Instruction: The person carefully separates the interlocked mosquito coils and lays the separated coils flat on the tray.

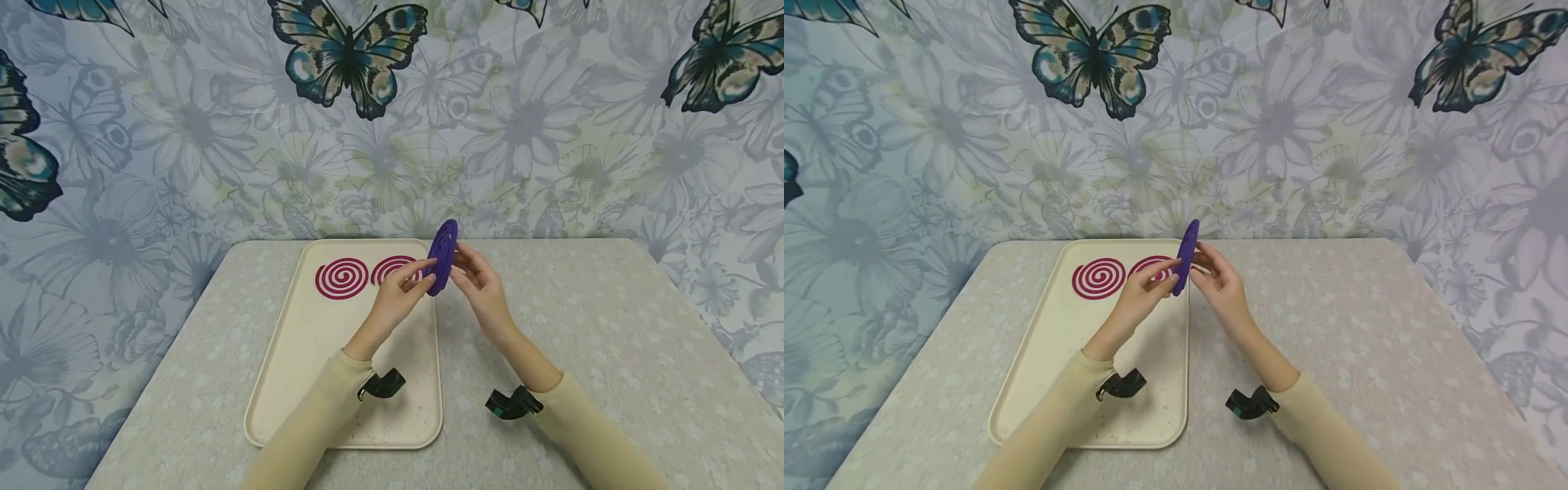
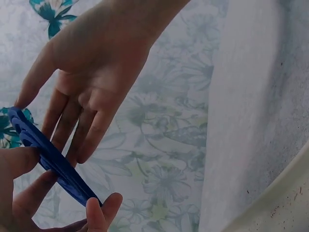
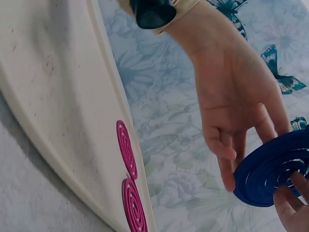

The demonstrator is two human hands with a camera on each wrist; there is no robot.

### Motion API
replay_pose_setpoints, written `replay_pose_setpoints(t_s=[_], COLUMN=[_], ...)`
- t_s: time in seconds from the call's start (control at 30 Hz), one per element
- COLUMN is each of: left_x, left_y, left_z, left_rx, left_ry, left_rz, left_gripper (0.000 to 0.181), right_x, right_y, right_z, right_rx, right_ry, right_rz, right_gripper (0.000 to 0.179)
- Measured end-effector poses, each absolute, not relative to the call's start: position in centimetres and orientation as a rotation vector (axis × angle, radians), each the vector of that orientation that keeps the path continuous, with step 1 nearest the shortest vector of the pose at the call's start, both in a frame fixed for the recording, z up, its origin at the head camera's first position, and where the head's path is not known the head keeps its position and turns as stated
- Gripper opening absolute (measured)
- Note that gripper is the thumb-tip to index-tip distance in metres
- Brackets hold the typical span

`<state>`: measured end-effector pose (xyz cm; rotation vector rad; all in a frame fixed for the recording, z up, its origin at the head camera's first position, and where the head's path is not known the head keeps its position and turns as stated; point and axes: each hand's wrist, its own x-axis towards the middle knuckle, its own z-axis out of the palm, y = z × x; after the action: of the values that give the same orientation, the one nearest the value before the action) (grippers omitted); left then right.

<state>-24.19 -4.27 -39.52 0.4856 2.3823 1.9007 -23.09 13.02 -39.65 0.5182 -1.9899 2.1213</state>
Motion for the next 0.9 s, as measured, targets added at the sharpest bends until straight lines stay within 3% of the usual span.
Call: replay_pose_setpoints(t_s=[0.23, 0.63, 0.9], left_x=[-23.9, -23.8, -23.8], left_y=[-4.0, -3.3, -2.9], left_z=[-39.1, -39.8, -40.1], left_rx=[0.358, 0.349, 0.418], left_ry=[2.388, 2.461, 2.48], left_rz=[1.817, 1.779, 1.831], left_gripper=[0.038, 0.038, 0.033], right_x=[-23.5, -23.7, -24.1], right_y=[13.1, 12.8, 13.1], right_z=[-40.2, -40.6, -40.5], right_rx=[0.63, 0.449, 0.245], right_ry=[-2.075, -1.937, -1.923], right_rz=[1.82, 2.047, 2.51], right_gripper=[0.04, 0.029, 0.053])
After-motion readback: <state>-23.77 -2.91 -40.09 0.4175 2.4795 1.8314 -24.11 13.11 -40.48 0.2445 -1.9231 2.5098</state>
